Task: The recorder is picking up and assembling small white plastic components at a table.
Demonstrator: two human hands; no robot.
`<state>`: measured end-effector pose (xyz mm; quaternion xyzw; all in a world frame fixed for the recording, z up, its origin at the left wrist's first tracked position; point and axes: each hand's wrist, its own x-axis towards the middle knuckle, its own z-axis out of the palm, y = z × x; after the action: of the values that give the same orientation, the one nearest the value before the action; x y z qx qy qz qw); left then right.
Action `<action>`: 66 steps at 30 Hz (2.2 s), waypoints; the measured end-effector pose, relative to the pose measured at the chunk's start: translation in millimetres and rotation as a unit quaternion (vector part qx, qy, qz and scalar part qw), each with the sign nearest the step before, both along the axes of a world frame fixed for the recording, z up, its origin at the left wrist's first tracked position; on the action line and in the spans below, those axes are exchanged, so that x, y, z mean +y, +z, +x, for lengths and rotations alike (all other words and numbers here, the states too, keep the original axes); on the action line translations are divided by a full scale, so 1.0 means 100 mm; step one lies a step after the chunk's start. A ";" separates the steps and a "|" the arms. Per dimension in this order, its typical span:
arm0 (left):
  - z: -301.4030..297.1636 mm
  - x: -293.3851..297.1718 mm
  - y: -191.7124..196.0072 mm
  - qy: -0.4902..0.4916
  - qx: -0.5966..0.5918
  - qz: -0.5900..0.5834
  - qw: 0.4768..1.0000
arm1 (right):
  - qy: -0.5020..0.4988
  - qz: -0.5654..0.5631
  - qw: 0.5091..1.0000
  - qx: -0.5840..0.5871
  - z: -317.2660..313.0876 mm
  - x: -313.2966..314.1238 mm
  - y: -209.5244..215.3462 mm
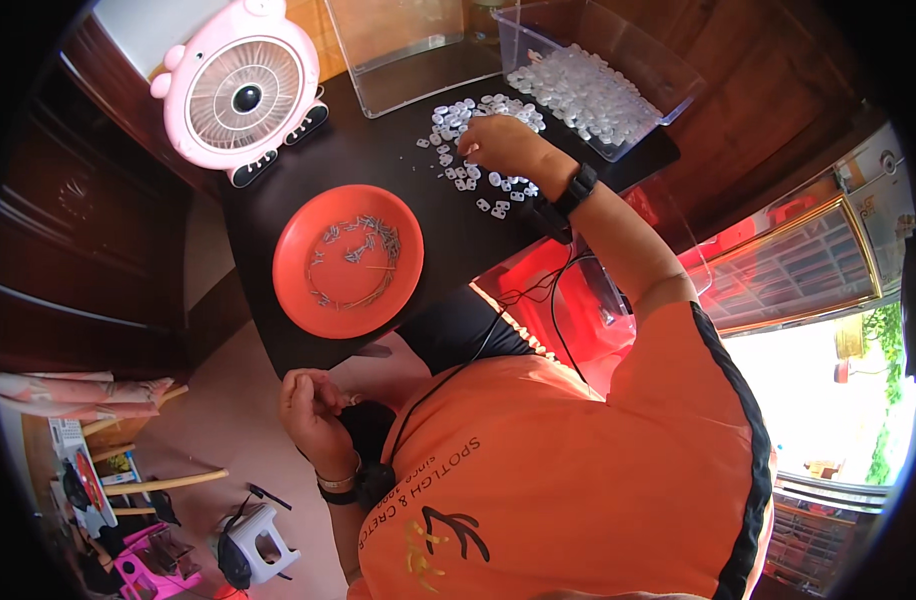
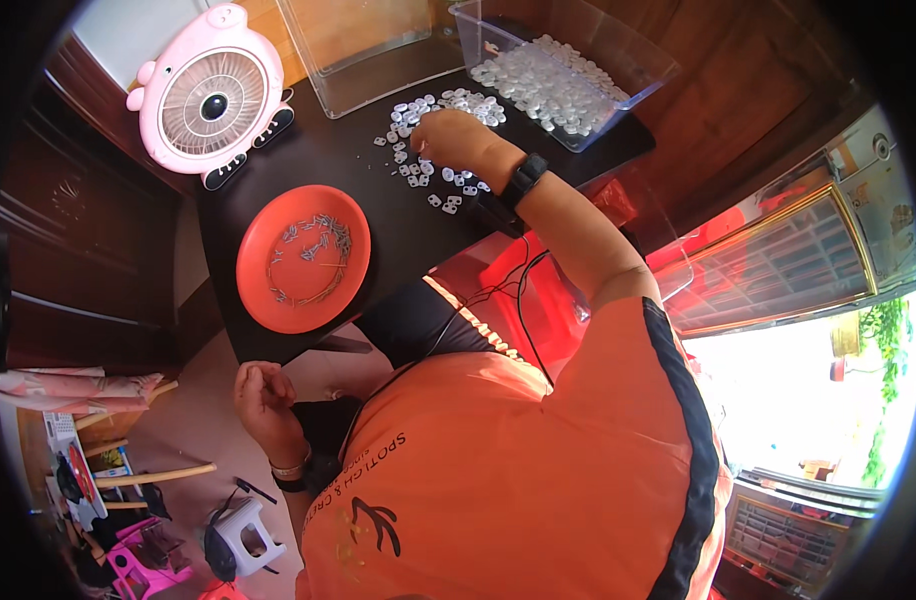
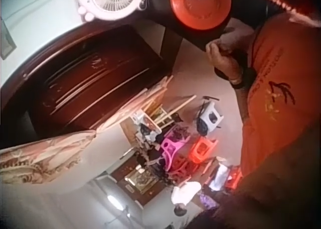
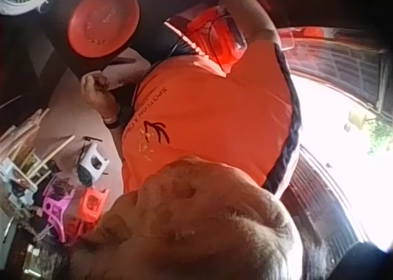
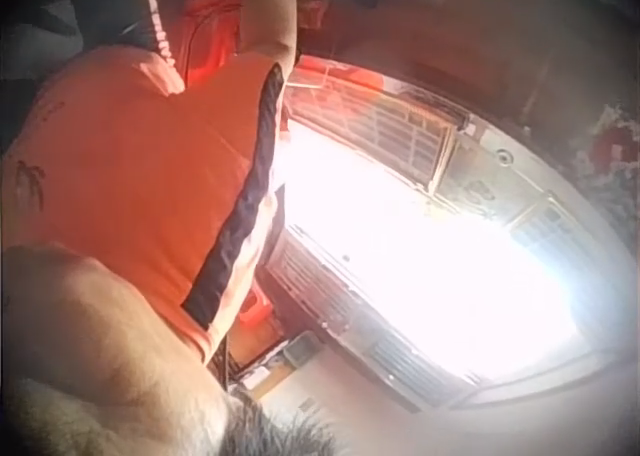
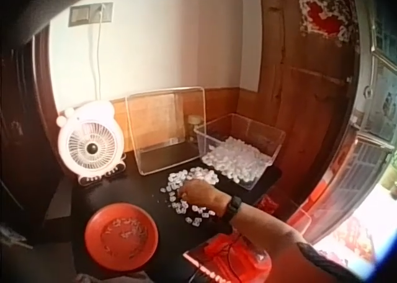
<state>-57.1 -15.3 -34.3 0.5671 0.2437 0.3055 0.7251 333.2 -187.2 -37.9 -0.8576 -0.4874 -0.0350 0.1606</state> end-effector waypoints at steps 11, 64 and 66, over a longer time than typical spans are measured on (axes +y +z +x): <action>0.03 -0.02 -0.01 -0.005 0.019 -0.028 0.999 | -0.010 -0.106 0.993 -0.055 -0.12 0.10 0.14; -1.25 -0.32 -0.16 0.120 -0.070 -0.165 0.977 | 0.358 -0.021 0.923 0.140 -1.72 1.62 0.64; -1.20 -0.26 -0.06 0.096 -0.067 -0.170 0.978 | 0.344 0.003 0.936 0.071 -1.45 1.69 0.46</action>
<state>-176.6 -41.5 -40.2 0.3878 0.2959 0.3653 0.7928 188.0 -18.1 7.7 -0.6370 -0.7400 0.0820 0.1995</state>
